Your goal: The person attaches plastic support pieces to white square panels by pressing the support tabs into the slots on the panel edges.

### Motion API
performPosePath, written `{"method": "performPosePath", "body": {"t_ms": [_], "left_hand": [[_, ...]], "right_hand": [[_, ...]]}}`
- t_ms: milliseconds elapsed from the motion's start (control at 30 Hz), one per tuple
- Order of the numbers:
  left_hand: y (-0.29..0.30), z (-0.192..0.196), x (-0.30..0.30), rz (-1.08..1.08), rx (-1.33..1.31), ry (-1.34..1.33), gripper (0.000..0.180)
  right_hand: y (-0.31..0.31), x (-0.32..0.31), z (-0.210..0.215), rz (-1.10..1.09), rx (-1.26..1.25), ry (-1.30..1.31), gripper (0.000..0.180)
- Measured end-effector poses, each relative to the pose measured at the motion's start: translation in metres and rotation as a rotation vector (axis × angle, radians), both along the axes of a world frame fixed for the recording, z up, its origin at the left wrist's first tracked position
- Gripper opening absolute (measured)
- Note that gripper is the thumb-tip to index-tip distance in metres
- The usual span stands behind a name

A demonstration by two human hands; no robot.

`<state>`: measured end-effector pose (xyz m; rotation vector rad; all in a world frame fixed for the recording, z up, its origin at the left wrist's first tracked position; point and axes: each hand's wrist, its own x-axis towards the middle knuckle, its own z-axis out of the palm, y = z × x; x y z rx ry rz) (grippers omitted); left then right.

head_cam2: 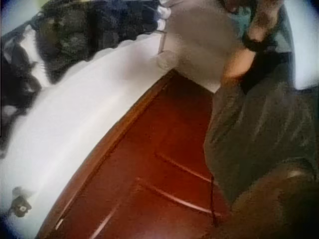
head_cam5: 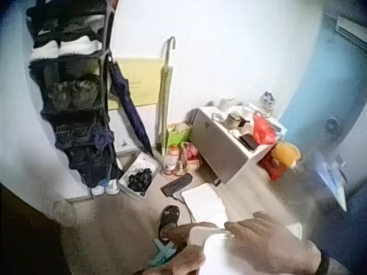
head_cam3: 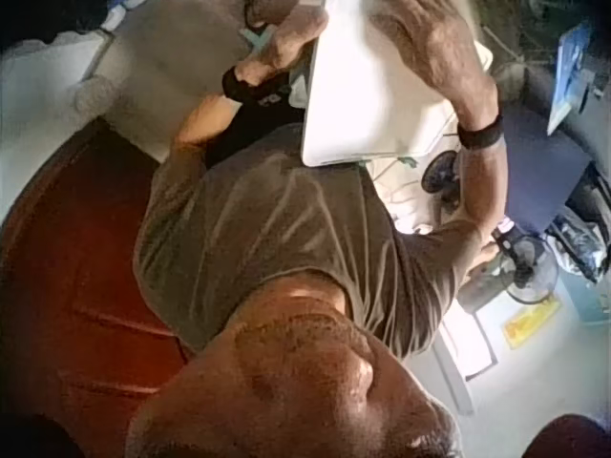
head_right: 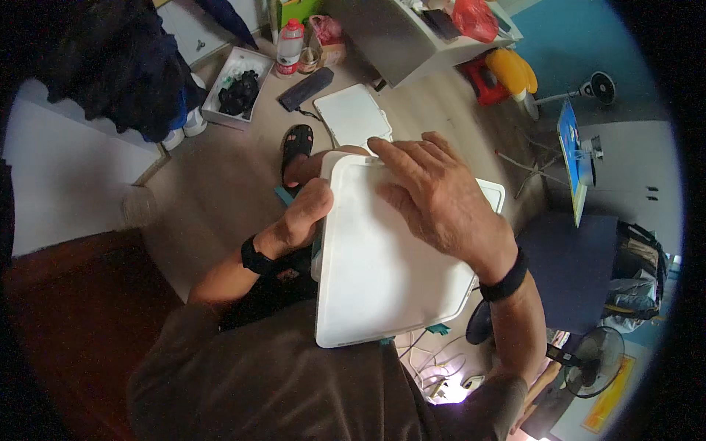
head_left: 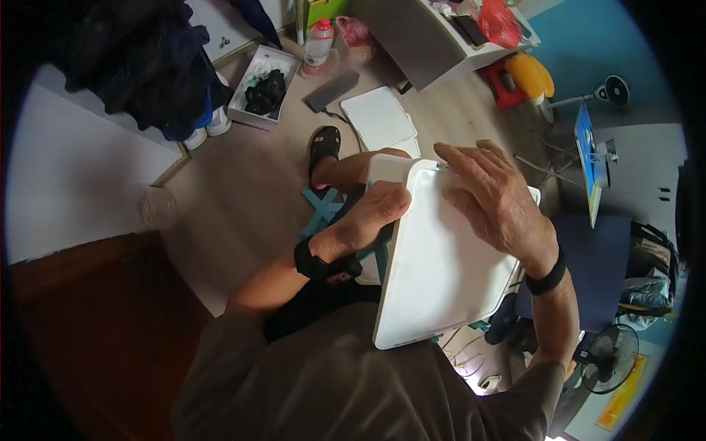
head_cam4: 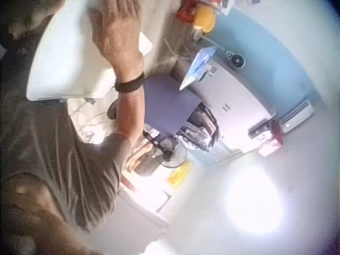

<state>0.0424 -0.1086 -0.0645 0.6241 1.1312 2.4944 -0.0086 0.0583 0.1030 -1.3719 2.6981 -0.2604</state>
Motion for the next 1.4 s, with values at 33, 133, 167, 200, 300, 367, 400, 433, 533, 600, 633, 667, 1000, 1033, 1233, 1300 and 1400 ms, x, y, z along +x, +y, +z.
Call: {"method": "performPosePath", "body": {"t_ms": [33, 133, 167, 200, 300, 367, 400, 433, 533, 600, 633, 667, 1000, 1033, 1233, 1300, 1400], "left_hand": [[0.002, 0.004, 0.002, 0.061, 0.061, -0.027, 0.054], [0.000, 0.001, 0.002, 0.085, 0.064, -0.004, 0.053], [-0.001, -0.002, 0.002, 0.083, 0.074, 0.018, 0.052], [-0.005, 0.000, 0.002, 0.050, 0.079, 0.027, 0.051], [-0.008, 0.005, 0.005, 0.081, 0.068, 0.087, 0.051], [-0.006, -0.002, 0.005, 0.052, 0.121, 0.063, 0.051], [-0.006, -0.002, 0.004, 0.012, 0.164, 0.041, 0.051], [-0.007, 0.000, 0.004, 0.012, 0.173, 0.047, 0.051], [-0.010, 0.003, 0.002, 0.175, 0.038, 0.175, 0.046], [-0.010, -0.003, -0.002, 0.073, 0.097, 0.166, 0.042], [-0.010, -0.004, -0.001, 0.066, 0.102, 0.175, 0.042], [-0.011, -0.004, 0.001, 0.069, 0.115, 0.132, 0.041], [0.005, -0.046, 0.000, -0.069, 0.304, -0.126, 0.036], [0.024, -0.041, 0.021, 0.482, -0.027, -0.124, 0.033], [-0.011, -0.031, 0.010, -0.128, 0.208, -0.090, 0.033], [-0.015, -0.025, 0.011, -0.148, 0.210, -0.095, 0.033], [-0.017, -0.021, 0.011, -0.157, 0.187, -0.091, 0.033]], "right_hand": [[-0.001, -0.004, -0.005, -0.041, -0.027, -0.122, 0.044], [-0.008, -0.007, -0.013, -0.094, -0.131, -0.159, 0.025], [-0.009, -0.008, -0.015, -0.124, -0.151, -0.184, 0.021], [-0.010, -0.007, -0.016, -0.148, -0.162, -0.195, 0.019], [-0.011, -0.007, -0.012, -0.098, -0.138, -0.127, 0.019], [-0.009, -0.013, -0.015, -0.040, -0.176, -0.103, 0.018], [-0.009, -0.015, -0.015, 0.009, -0.225, -0.078, 0.018], [-0.010, -0.014, -0.012, 0.010, -0.215, -0.072, 0.018], [-0.015, -0.010, -0.006, 0.035, -0.232, -0.024, 0.017], [-0.017, -0.009, -0.001, 0.124, -0.245, 0.025, 0.015], [-0.018, -0.008, 0.001, 0.118, -0.240, 0.035, 0.015], [-0.021, -0.008, 0.003, 0.157, -0.221, -0.001, 0.016], [-0.054, -0.022, 0.017, 0.454, -0.041, -0.196, 0.018], [-0.062, -0.020, 0.017, 0.480, -0.028, -0.212, 0.018], [-0.104, -0.010, 0.012, 0.713, -0.007, -0.163, 0.012], [-0.113, -0.005, 0.013, 0.791, -0.025, -0.138, 0.012], [-0.119, -0.004, 0.020, 0.799, 0.058, -0.076, 0.016]]}}
